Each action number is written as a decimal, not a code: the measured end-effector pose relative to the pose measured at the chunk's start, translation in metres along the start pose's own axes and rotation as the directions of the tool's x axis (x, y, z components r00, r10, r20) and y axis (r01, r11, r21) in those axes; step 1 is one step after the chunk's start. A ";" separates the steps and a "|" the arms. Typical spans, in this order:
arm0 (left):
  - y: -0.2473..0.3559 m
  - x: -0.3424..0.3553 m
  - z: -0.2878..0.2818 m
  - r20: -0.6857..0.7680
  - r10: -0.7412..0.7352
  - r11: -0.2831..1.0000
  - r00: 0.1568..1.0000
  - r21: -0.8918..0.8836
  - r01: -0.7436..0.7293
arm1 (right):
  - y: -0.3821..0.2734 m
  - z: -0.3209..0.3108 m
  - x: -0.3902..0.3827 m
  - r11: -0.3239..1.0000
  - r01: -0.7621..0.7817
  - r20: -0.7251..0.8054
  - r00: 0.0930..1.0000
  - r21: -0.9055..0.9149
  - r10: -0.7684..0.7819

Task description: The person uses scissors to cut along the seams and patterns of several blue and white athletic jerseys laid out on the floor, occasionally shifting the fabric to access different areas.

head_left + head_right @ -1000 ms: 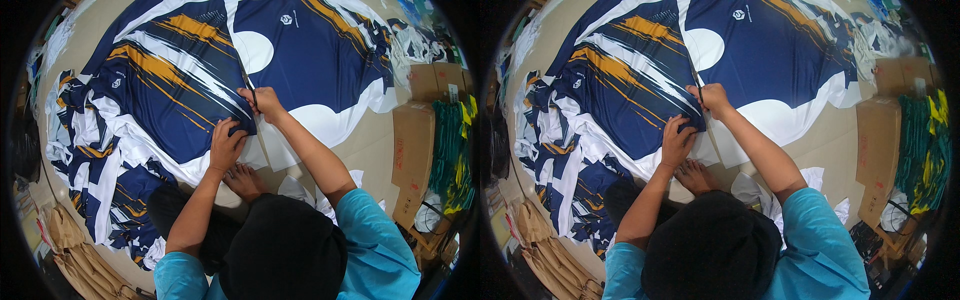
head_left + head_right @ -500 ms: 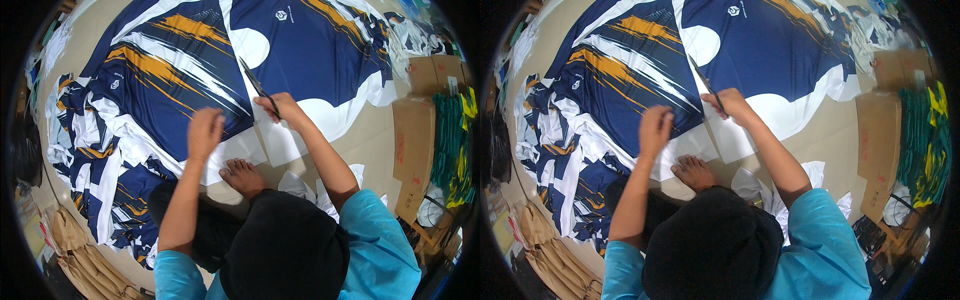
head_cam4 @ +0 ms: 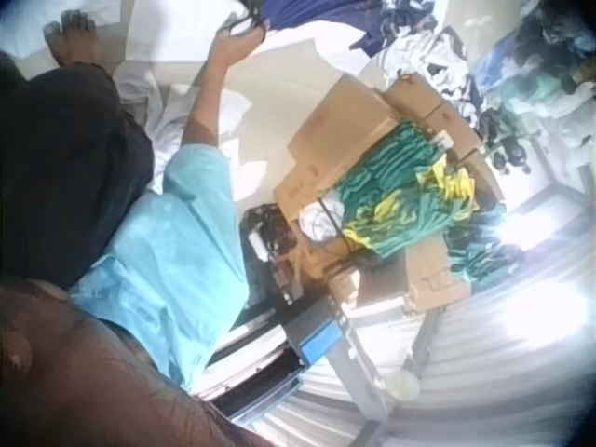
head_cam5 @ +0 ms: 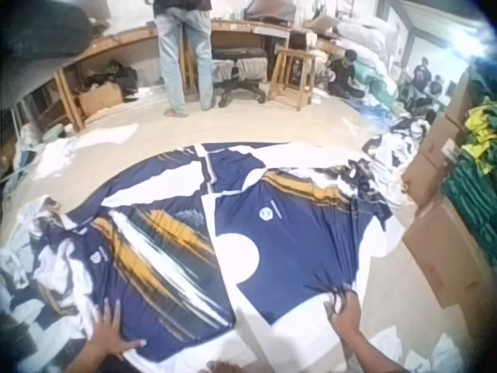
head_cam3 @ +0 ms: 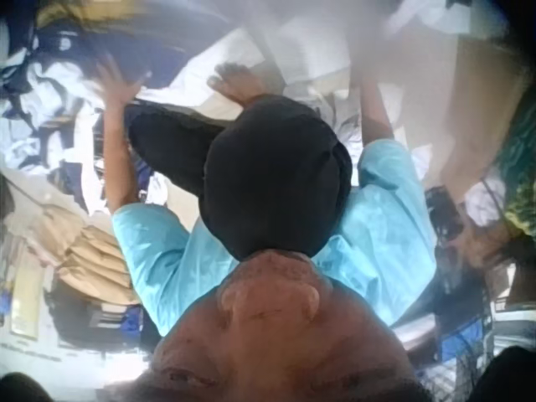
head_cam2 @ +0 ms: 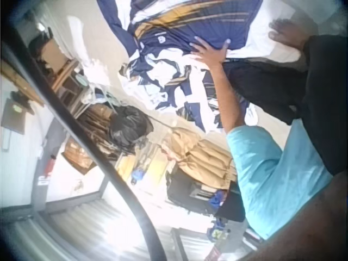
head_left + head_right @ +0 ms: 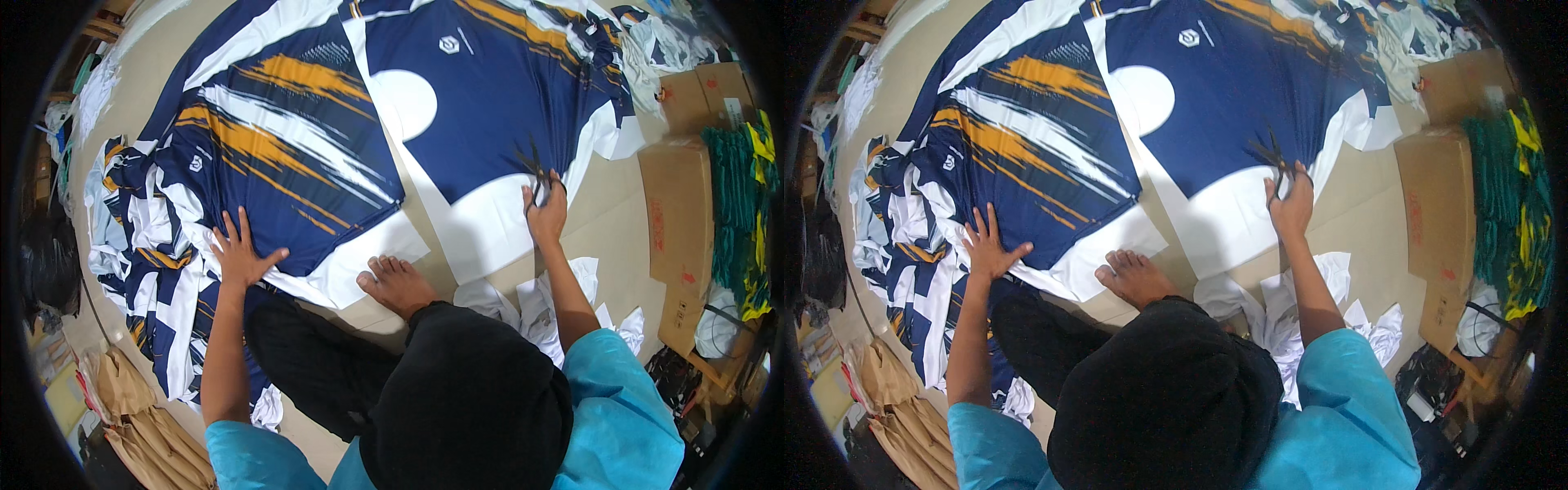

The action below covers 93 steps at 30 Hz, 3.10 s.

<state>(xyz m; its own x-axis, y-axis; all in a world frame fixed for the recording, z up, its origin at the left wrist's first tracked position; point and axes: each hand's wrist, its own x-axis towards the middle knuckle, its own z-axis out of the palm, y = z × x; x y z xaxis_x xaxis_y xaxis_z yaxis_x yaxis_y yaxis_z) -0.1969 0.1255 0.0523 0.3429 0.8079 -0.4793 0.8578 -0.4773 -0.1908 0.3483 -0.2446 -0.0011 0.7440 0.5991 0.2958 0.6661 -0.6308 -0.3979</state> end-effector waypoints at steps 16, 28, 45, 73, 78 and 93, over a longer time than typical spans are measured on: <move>0.056 -0.059 -0.029 0.273 0.279 0.942 0.921 0.109 -0.318 | 0.032 -0.045 -0.067 0.996 -0.067 0.016 0.998 0.054 0.067; 0.143 -0.077 -0.008 -0.195 0.614 0.753 0.765 -0.146 -0.642 | -0.076 -0.016 -0.097 0.926 0.045 0.037 0.997 0.374 -0.063; 0.141 -0.112 -0.059 -0.172 0.429 0.243 0.887 -0.924 -0.297 | -0.079 -0.022 -0.104 0.934 0.041 0.142 0.985 0.354 -0.097; -0.014 0.010 -0.003 0.081 -0.208 0.958 0.975 -0.186 0.219 | -0.040 -0.052 -0.151 0.965 0.123 0.221 0.960 0.230 -0.175; 0.054 -0.019 -0.030 -0.487 0.241 0.901 0.840 -0.210 -0.380 | -0.043 -0.044 -0.125 0.952 0.175 0.130 0.969 0.252 -0.213; 0.100 -0.081 -0.021 0.239 0.813 0.529 0.531 -0.684 -0.502 | -0.016 -0.034 -0.129 0.989 0.012 0.063 0.998 0.144 -0.022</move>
<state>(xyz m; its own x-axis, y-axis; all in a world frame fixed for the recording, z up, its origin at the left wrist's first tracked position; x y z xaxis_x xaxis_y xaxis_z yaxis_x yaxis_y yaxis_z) -0.1312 0.0200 0.0898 0.7882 -0.0416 -0.6140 0.5433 -0.4216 0.7260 0.2433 -0.3283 -0.0027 0.7246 0.6426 0.2489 0.6609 -0.5457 -0.5152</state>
